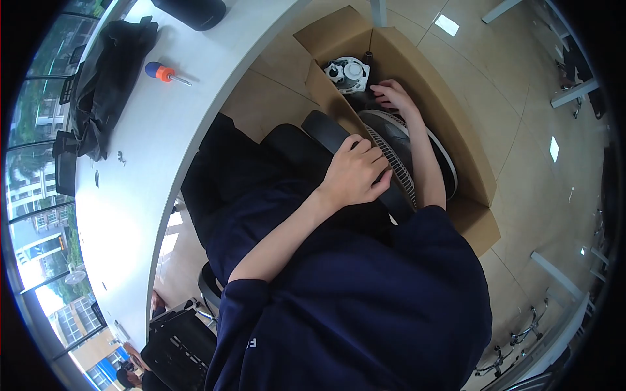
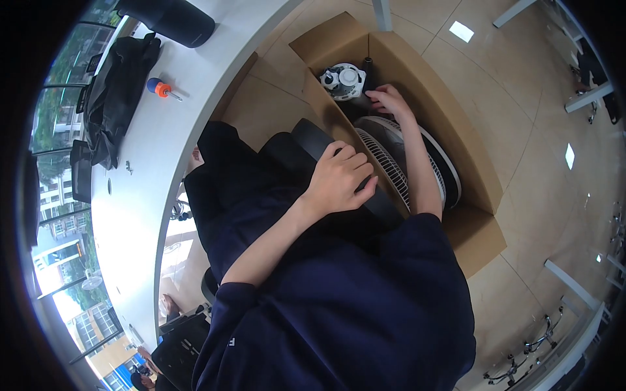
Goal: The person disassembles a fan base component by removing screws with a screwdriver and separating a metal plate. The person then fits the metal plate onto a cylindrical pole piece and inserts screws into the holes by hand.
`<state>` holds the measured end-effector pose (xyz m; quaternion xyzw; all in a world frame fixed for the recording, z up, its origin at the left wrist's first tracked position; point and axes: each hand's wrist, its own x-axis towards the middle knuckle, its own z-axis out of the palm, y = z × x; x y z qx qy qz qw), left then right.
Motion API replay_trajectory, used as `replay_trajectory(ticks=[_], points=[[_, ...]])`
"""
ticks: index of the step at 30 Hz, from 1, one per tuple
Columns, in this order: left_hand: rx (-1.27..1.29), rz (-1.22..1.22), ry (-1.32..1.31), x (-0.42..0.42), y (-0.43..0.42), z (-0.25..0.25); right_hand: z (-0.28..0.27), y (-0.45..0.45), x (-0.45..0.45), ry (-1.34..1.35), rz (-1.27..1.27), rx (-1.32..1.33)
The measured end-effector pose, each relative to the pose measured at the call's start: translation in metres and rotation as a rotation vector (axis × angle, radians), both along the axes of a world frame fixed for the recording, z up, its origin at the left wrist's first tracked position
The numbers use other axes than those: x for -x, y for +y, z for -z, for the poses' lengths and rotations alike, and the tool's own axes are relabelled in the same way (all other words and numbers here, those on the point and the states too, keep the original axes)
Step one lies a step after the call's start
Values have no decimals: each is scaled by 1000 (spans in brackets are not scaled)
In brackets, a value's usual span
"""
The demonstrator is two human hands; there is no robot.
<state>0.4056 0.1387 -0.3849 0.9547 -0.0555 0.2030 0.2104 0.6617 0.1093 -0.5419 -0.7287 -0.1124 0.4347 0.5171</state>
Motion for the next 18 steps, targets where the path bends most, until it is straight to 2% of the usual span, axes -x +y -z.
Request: replay_trajectory(ticks=[1,2,4,7,11,16,18], points=[[2,-2,-4,0,0,-1,0,-4,-4,-114,-9,62],[-5,-15,-8,0,0,-2,1,-8,-8,-119,-22,55],[15,15,-6,0,2,-2,3,-13,-9,-273,-124,-63],[13,65,-61,1,3,13,-41,-13,11,-116,-120,-438],[93,104,-241,3,4,38,-56,20,23,-242,-279,-456],[116,75,-354,6,12,46,-7,72,29,-427,45,-616],[96,48,-342,3,11,49,-11,82,48,-208,-7,-703]])
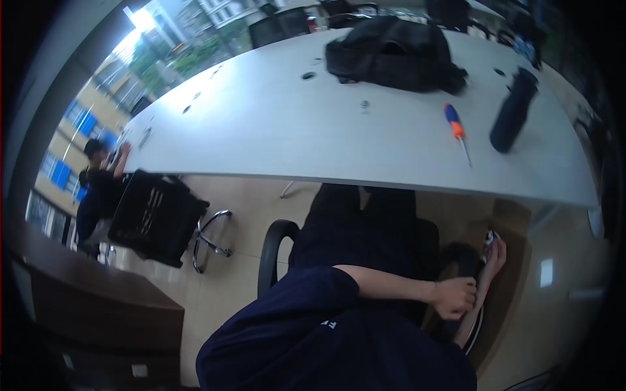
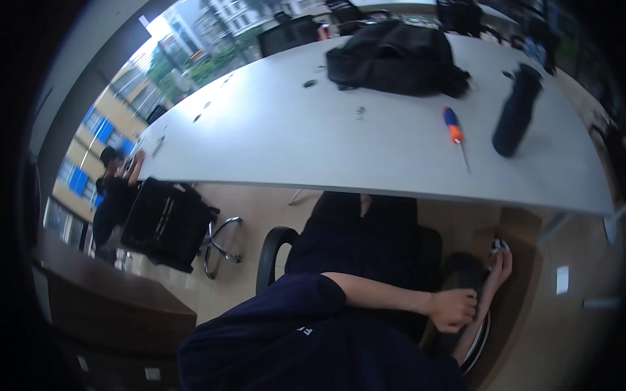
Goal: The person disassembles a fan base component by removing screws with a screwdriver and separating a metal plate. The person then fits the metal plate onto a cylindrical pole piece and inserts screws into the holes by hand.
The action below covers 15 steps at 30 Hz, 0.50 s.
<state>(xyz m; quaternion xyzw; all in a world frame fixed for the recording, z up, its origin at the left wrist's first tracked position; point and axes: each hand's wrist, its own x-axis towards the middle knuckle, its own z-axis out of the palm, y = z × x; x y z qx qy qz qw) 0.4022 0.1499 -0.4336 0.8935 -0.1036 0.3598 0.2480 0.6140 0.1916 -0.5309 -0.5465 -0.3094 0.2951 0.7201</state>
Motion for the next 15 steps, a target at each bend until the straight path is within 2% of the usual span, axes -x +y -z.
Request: replay_trajectory(ticks=[2,3,5,6,8,10,11,12,14,15], points=[[-24,-10,21,2,4,-6,-29,7,25,-147,-97,53],[-32,-21,23,3,7,-5,-61,14,45,-160,-137,30],[-41,-49,16,1,6,2,-120,8,84,-211,-463,-2],[-38,-59,-7,3,5,8,-135,4,97,-223,-476,-20],[-46,-82,-62,-2,7,10,-165,3,105,-304,-873,124],[-11,-13,34,5,11,4,-197,-2,121,-330,-1029,244],[-77,-23,136,11,15,-6,-212,-7,135,-328,-1058,281],[-77,-57,130,11,14,-3,-232,-17,159,-341,-1089,278],[170,-31,140,-4,22,20,-267,-25,209,-190,-1198,266],[205,-34,166,-4,26,16,-265,-24,221,-298,-1336,167]])
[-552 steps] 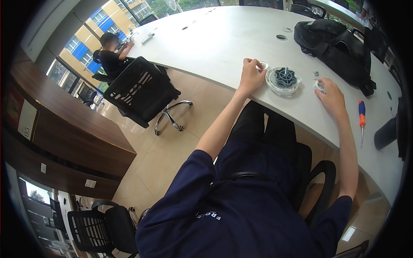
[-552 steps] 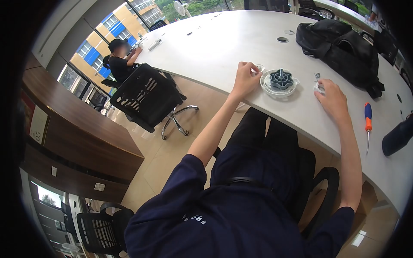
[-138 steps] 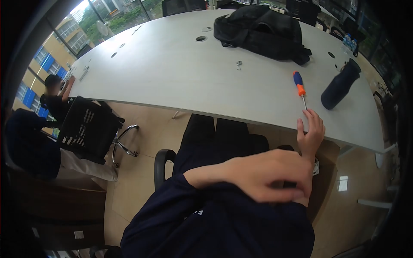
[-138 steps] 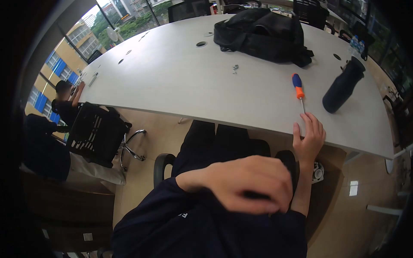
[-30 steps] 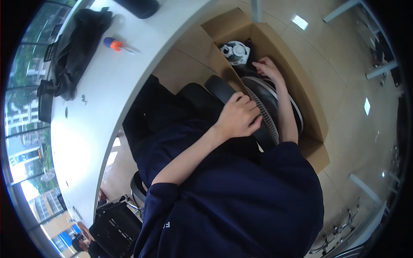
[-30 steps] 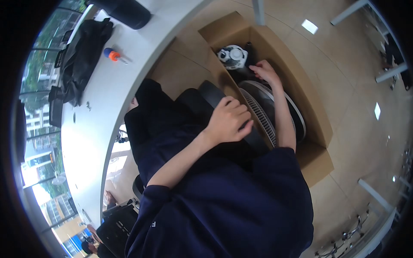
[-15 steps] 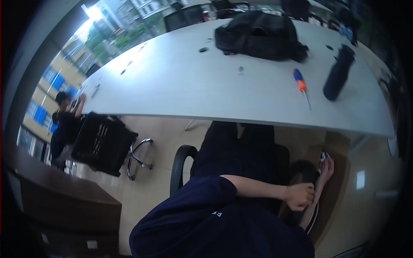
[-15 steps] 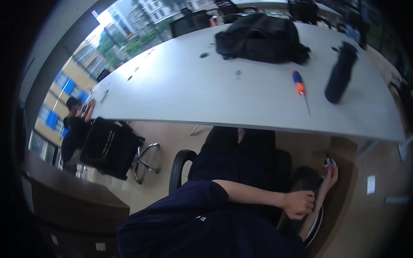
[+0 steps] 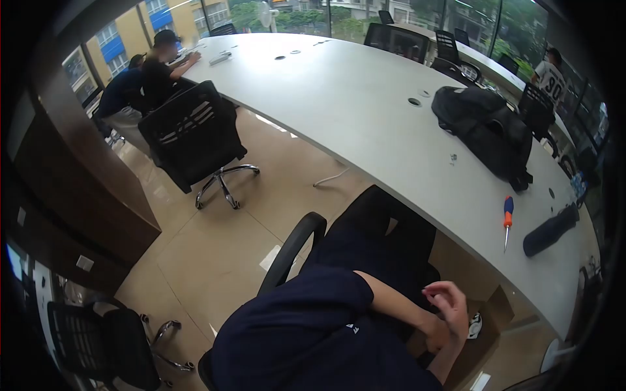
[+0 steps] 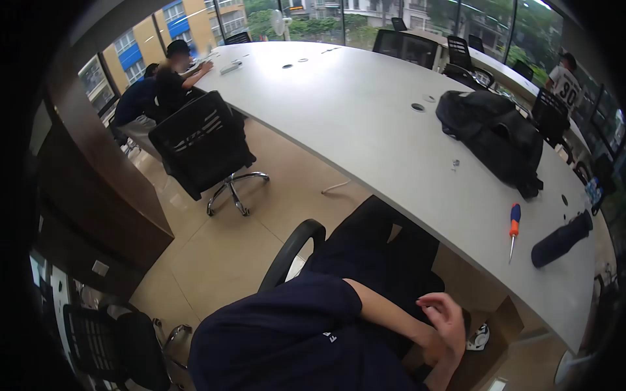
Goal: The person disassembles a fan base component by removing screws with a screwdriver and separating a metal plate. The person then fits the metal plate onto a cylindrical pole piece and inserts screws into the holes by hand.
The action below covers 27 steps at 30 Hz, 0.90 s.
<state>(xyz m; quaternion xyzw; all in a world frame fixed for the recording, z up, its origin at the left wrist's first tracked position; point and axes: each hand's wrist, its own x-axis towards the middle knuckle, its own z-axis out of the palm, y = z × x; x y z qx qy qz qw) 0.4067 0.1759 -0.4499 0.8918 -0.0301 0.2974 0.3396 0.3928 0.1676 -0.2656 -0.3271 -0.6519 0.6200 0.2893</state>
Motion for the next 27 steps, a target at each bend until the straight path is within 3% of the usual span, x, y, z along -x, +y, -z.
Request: replay_trajectory(ticks=[2,5,11,13,18,22,23,26,27], points=[[74,-2,61,11,14,-4,20,10,18,-136,-247,-303],[274,-29,142,39,32,-14,26,11,40,-317,-247,-451],[1046,112,250,146,61,-37,27,36,53,-226,-233,-507],[1252,263,301,186,67,-42,33,41,67,-123,-49,-553],[1399,391,348,239,70,-49,63,55,87,83,134,-174],[1544,124,170,250,67,-46,85,67,88,370,279,220],[1540,154,188,249,69,-43,90,71,87,395,284,199],[1317,-175,115,241,70,-28,102,72,83,526,268,328],[1312,-164,121,237,71,-24,109,70,84,603,272,403]])
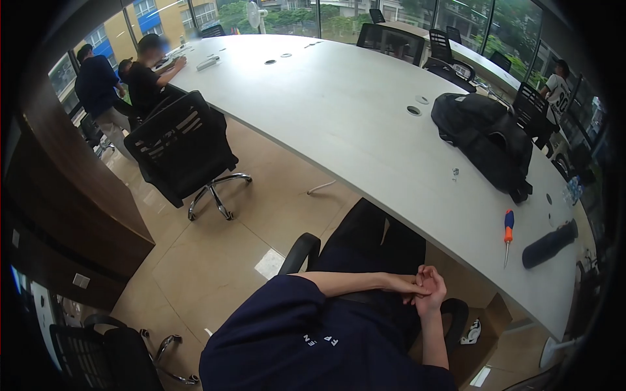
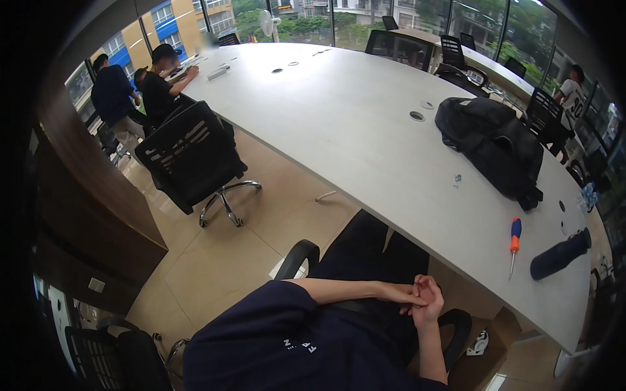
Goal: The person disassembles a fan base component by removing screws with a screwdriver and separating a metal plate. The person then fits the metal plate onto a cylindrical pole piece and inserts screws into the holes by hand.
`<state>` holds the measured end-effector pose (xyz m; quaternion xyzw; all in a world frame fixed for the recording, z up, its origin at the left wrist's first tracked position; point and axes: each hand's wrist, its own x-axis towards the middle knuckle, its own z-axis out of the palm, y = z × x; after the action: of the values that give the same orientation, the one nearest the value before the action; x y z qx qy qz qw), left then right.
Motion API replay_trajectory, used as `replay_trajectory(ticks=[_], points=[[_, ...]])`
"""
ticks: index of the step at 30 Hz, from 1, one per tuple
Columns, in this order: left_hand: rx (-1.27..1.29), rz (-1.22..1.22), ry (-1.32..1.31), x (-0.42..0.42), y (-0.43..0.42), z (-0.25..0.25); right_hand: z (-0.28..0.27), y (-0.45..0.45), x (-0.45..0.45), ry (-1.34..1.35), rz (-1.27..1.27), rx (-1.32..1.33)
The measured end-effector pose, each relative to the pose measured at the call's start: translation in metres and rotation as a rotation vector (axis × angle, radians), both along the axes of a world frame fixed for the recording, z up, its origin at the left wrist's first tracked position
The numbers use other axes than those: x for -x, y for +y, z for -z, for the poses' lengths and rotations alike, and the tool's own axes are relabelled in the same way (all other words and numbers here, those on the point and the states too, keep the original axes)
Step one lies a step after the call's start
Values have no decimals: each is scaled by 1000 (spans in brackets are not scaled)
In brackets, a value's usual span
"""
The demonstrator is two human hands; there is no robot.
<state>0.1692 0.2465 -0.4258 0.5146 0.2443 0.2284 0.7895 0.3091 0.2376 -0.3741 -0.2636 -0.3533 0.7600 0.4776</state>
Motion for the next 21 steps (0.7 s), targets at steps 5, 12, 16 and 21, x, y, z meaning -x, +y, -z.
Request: replay_trajectory(ticks=[5,12,16,21], points=[[-206,-64,52,-3,-4,-4,6,-5,-5,212,-10,82],[-282,-86,169,0,-6,-5,12,-12,-5,261,-9,92],[-172,-49,109,6,-9,-22,8,-4,-6,305,-9,138],[-163,-24,36,0,-9,-21,10,-6,-18,297,-93,137]])
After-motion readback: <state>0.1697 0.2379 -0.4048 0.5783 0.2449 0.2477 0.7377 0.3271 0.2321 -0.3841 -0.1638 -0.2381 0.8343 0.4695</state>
